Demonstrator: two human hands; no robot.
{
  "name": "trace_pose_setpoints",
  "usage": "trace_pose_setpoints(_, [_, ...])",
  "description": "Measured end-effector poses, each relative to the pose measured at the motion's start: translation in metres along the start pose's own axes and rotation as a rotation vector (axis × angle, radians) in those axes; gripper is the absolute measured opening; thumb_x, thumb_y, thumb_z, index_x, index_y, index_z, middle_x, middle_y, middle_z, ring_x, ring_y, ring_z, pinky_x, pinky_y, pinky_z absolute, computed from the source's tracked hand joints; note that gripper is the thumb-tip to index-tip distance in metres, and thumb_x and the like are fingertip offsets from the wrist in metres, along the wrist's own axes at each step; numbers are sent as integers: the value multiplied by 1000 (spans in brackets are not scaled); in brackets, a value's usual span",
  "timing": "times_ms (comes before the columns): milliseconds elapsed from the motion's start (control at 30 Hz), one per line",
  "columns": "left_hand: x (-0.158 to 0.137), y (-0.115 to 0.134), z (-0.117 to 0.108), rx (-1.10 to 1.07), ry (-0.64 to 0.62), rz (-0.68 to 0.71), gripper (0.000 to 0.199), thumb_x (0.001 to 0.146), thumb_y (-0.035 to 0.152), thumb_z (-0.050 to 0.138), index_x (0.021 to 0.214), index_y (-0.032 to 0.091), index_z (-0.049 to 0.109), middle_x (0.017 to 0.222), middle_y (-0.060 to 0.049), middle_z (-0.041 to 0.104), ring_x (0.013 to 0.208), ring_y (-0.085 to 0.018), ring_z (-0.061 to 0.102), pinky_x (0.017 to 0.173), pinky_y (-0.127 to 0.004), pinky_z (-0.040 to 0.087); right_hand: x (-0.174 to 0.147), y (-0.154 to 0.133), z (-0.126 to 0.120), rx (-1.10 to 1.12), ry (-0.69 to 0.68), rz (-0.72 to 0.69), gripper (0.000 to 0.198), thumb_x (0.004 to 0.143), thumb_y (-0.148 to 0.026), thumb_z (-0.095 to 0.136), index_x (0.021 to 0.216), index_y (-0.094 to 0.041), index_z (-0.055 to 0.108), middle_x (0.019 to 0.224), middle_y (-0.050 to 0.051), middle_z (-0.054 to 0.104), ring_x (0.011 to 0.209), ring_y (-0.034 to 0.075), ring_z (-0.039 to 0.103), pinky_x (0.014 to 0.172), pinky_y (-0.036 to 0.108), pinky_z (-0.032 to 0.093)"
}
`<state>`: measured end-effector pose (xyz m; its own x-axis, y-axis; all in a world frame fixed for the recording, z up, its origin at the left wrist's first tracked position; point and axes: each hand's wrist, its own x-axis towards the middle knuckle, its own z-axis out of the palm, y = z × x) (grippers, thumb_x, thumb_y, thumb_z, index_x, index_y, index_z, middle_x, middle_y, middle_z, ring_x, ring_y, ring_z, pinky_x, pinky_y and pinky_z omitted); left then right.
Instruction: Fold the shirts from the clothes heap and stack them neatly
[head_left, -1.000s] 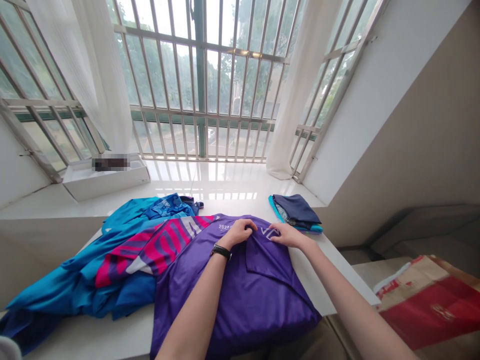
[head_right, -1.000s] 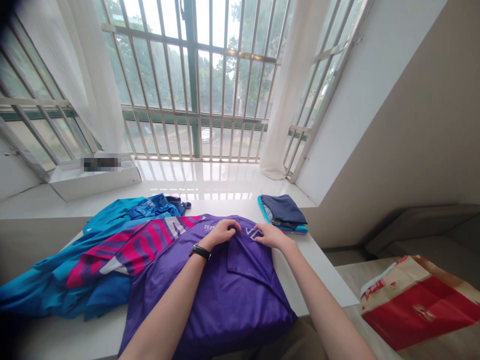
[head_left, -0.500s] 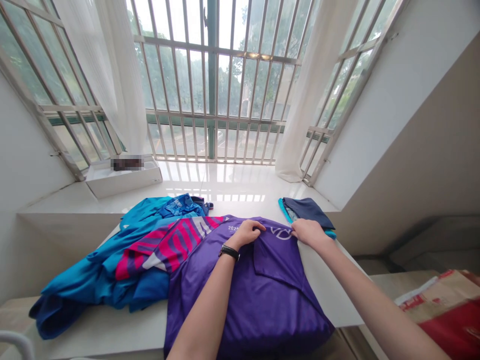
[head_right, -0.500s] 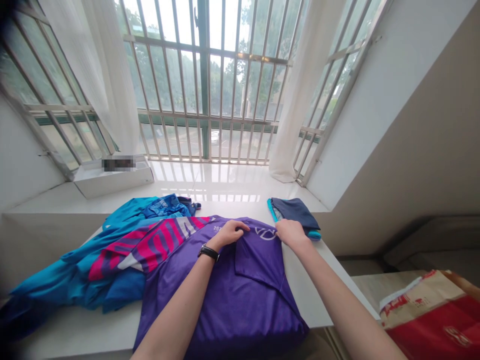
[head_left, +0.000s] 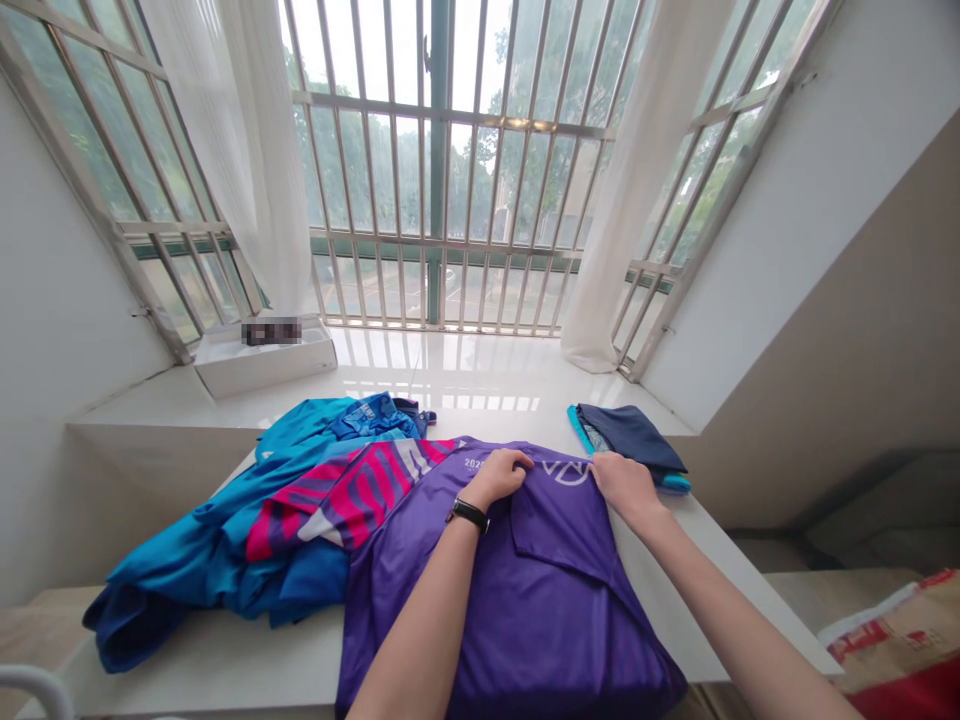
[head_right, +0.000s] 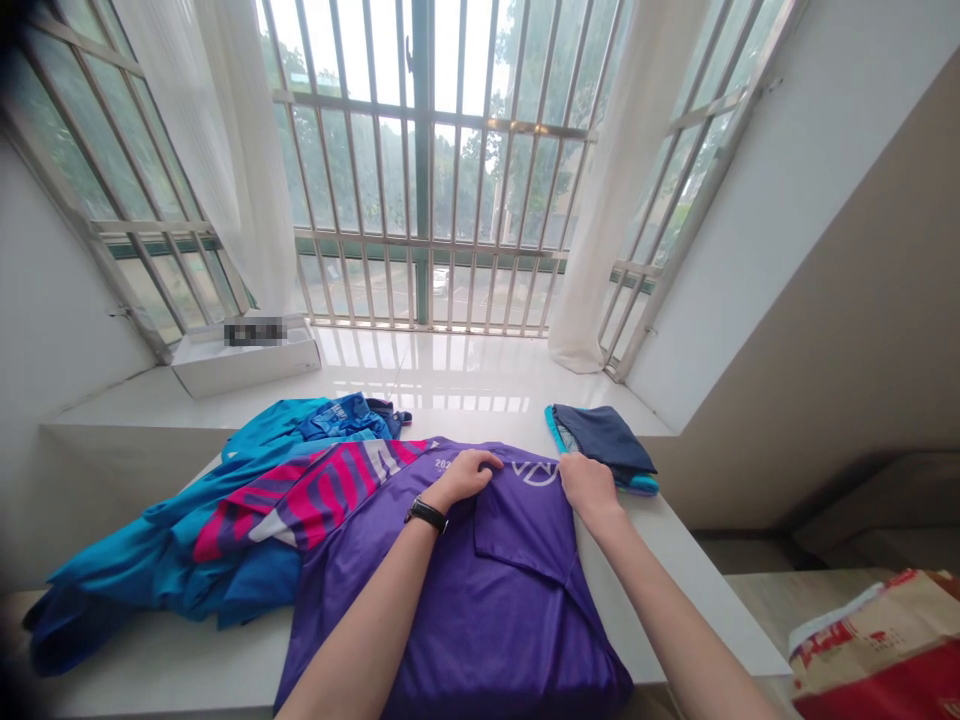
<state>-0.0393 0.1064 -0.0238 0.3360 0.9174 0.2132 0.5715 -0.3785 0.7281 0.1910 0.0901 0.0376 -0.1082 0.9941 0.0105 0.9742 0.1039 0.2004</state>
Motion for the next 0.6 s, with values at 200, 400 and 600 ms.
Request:
trace_pose_setpoints(200, [-4,1,0,108,-25,-22,42,77,8,49,106,21,77,109,-4,76,104,-21,69,100,-31,51,-56,7,49,289,162,148,43,98,-41,37,128,-19,58,125,13,66,95,26,69,76,35,51])
trace_pose_setpoints(400, [-6,6,-1,204,-37,-41,38,80,12,50,105,23,77,111,-5,74,105,-24,67,98,-35,52,-128,15,91,659,154,258,58,82,-72,44,104,-24,67,98,9,70,72,23,66,72,36,53])
trace_pose_setpoints(600, [-11,14,-1,297,32,-65,42,86,20,51,125,18,65,121,-11,68,115,-29,59,103,-42,47,-141,7,96,733,113,247,61,71,-79,55,100,-27,68,100,10,71,89,30,69,79,40,54])
